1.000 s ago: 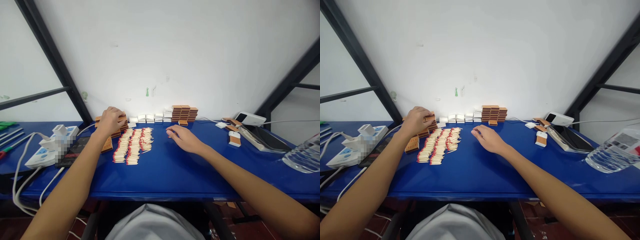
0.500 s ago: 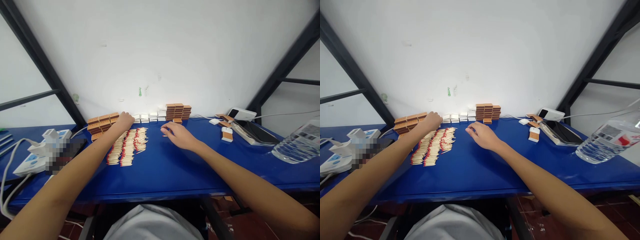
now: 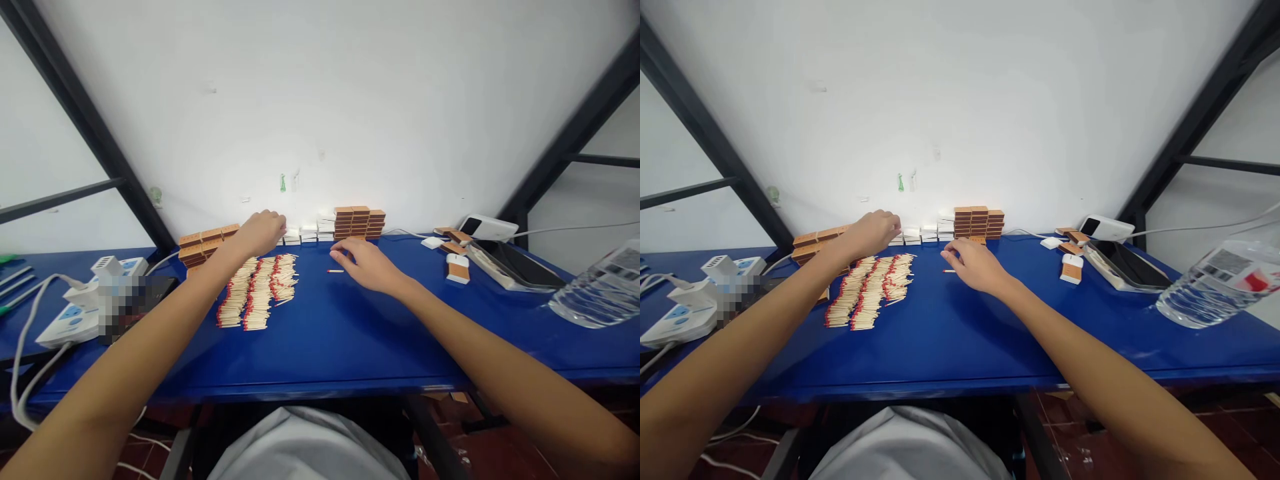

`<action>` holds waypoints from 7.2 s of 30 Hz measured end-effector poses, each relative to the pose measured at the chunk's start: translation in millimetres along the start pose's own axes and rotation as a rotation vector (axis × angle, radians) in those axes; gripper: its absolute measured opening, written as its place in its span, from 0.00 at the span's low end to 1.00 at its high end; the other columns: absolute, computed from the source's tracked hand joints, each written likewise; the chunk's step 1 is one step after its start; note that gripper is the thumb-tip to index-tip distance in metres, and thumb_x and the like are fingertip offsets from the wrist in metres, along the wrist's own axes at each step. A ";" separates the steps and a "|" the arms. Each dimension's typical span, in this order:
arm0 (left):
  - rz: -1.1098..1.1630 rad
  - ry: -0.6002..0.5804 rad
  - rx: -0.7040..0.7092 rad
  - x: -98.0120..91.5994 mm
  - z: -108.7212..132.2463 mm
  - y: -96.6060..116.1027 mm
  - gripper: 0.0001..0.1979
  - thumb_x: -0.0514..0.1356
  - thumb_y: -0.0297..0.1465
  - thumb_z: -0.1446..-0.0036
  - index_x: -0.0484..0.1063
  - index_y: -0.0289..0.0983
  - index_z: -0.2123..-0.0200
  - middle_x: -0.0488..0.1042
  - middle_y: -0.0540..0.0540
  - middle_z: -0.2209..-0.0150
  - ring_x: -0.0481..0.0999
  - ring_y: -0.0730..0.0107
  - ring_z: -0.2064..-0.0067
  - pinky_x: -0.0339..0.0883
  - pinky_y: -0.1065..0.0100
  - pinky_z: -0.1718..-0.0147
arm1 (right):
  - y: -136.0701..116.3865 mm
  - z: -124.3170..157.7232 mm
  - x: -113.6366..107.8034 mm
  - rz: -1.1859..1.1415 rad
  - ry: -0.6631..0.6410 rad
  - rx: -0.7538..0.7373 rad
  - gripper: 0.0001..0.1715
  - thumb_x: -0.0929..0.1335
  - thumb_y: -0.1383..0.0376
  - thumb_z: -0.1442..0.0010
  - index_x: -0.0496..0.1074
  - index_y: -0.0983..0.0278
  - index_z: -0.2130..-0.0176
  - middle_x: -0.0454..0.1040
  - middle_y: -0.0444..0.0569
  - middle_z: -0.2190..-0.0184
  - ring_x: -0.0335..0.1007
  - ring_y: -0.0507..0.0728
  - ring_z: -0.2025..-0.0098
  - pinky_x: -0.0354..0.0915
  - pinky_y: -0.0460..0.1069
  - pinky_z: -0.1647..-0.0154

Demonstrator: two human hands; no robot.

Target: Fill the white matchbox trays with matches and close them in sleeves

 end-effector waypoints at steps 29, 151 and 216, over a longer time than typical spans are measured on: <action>0.441 0.075 0.291 34.4 73.9 75.5 0.16 0.69 0.45 0.38 0.81 0.38 0.58 0.78 0.42 0.52 0.71 0.51 0.44 0.64 0.52 0.44 | 20.4 4.9 13.9 -0.024 -0.276 -0.020 0.11 0.65 0.58 0.28 0.72 0.62 0.59 0.75 0.53 0.57 0.70 0.59 0.59 0.64 0.53 0.57; 0.197 0.259 0.138 25.3 59.8 34.5 0.15 0.64 0.40 0.33 0.82 0.34 0.56 0.82 0.38 0.58 0.76 0.49 0.49 0.67 0.53 0.50 | -56.1 14.6 74.8 -0.121 -0.210 -0.367 0.08 0.68 0.64 0.26 0.78 0.63 0.54 0.75 0.52 0.57 0.73 0.57 0.59 0.69 0.51 0.55; 0.290 0.261 0.120 24.5 59.6 28.0 0.15 0.65 0.40 0.34 0.81 0.35 0.55 0.82 0.38 0.56 0.76 0.50 0.49 0.69 0.53 0.49 | -61.5 17.9 65.9 0.034 -0.221 -0.427 0.15 0.64 0.60 0.24 0.77 0.62 0.46 0.75 0.55 0.54 0.74 0.61 0.53 0.70 0.55 0.51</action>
Point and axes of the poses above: each hand's wrist, its own z-axis away from the middle knuckle, its own x-axis out of the palm, y = z × x, the point moved 3 cm from there along -z, towards the middle knuckle
